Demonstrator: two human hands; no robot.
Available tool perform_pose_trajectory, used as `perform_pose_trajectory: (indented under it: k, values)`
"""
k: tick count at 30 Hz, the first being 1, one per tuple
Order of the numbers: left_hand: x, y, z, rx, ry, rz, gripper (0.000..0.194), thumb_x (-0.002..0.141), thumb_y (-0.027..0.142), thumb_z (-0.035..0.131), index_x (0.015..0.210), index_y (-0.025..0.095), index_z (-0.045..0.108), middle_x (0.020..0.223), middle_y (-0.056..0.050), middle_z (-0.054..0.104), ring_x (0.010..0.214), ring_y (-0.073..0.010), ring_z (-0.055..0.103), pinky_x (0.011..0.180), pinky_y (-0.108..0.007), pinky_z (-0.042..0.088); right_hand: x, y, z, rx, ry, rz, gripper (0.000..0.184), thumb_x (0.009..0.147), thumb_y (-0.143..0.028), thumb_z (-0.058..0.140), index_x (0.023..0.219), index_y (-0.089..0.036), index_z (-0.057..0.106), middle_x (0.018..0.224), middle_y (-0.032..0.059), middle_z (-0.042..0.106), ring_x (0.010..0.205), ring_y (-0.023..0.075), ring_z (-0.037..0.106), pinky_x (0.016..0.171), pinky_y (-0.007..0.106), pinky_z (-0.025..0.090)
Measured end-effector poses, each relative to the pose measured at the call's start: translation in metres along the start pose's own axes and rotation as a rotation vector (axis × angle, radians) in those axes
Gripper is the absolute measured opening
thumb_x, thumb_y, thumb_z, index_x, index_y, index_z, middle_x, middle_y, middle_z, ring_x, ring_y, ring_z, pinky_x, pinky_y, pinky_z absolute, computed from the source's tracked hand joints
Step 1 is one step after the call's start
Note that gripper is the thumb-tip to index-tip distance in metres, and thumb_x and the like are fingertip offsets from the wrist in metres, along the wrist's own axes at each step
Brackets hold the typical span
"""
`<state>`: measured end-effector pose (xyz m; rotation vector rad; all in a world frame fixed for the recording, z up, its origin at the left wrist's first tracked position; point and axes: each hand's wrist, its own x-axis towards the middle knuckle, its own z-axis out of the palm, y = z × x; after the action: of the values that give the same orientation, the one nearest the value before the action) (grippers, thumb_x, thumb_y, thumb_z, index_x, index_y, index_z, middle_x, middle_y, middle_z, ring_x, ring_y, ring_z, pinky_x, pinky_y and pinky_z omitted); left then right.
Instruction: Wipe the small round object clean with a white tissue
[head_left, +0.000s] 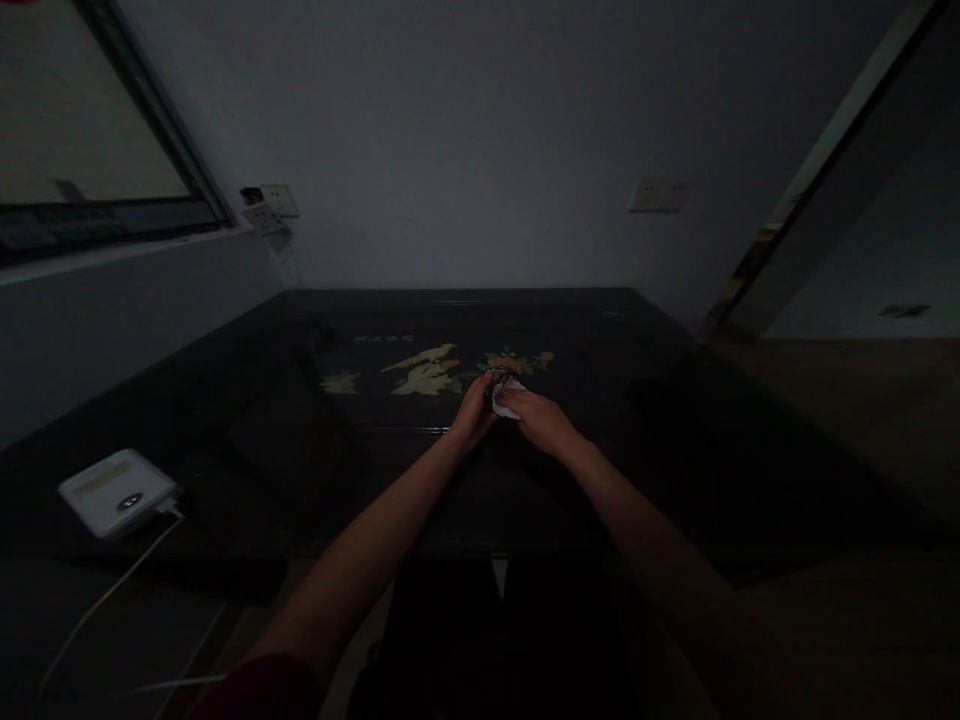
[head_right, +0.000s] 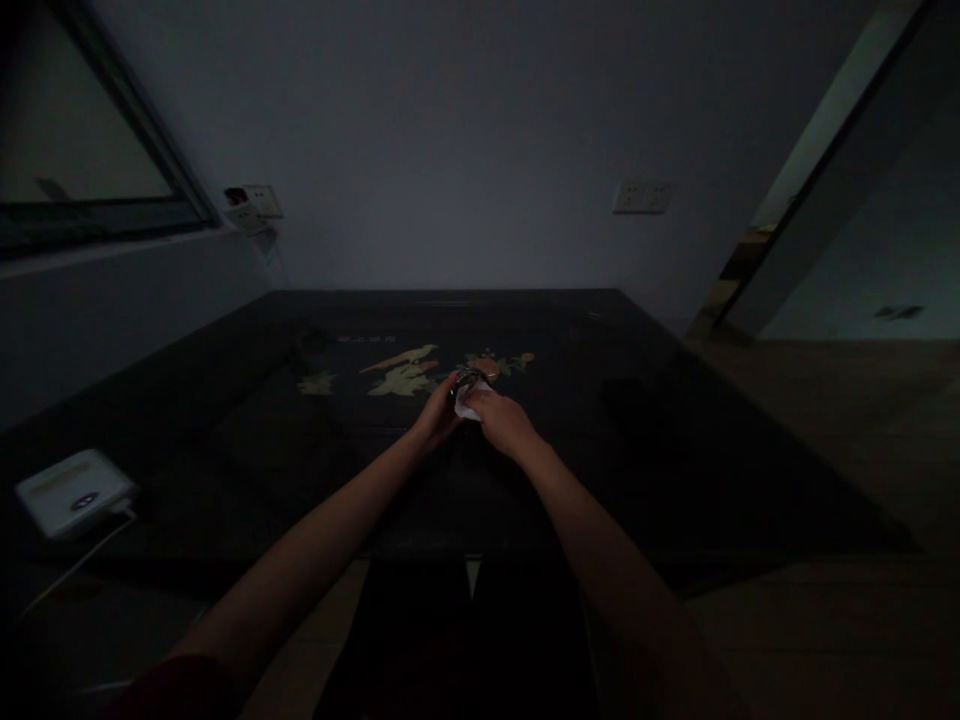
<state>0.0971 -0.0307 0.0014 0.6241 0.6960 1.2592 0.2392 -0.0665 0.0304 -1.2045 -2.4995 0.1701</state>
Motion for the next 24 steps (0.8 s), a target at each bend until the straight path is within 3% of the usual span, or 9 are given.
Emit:
perform_pose_trajectory:
  k: [7, 14, 20, 24]
  values:
    - [0.003, -0.002, 0.001, -0.055, -0.037, 0.042, 0.022, 0.088, 0.03, 0.054, 0.092, 0.013, 0.068, 0.089, -0.007, 0.071, 0.081, -0.0151, 0.065, 0.081, -0.026, 0.049, 0.001, 0.0, 0.003, -0.127, 0.029, -0.02, 0.055, 0.081, 0.003, 0.041, 0.13, -0.017, 0.057, 0.141, 0.0124, 0.052, 0.137, 0.0249, 0.04, 0.112, 0.053, 0.029]
    - [0.003, -0.003, 0.001, -0.024, -0.032, 0.066, 0.024, 0.084, 0.035, 0.061, 0.094, 0.014, 0.067, 0.09, -0.006, 0.07, 0.085, -0.0166, 0.065, 0.081, -0.027, 0.049, 0.0, 0.0, 0.004, -0.02, 0.014, -0.001, 0.06, 0.078, 0.003, 0.043, 0.132, -0.02, 0.055, 0.137, 0.0093, 0.056, 0.131, 0.0196, 0.047, 0.11, 0.037, 0.037]
    - [0.001, -0.002, 0.0, 0.025, -0.006, 0.038, 0.03, 0.084, 0.04, 0.06, 0.1, 0.016, 0.066, 0.092, -0.006, 0.071, 0.086, -0.0187, 0.066, 0.076, -0.027, 0.05, 0.0, -0.003, 0.005, 0.096, 0.007, 0.062, 0.052, 0.081, -0.001, 0.044, 0.127, -0.02, 0.058, 0.133, 0.0096, 0.059, 0.124, 0.0208, 0.054, 0.103, 0.034, 0.042]
    - [-0.002, 0.0, -0.003, 0.061, 0.022, 0.005, 0.034, 0.083, 0.044, 0.061, 0.104, 0.017, 0.065, 0.091, -0.006, 0.071, 0.082, -0.0181, 0.066, 0.07, -0.026, 0.049, 0.004, 0.001, 0.011, 0.262, 0.026, 0.06, 0.043, 0.08, -0.001, 0.045, 0.115, -0.018, 0.065, 0.119, 0.01, 0.067, 0.108, 0.0211, 0.062, 0.093, 0.032, 0.046]
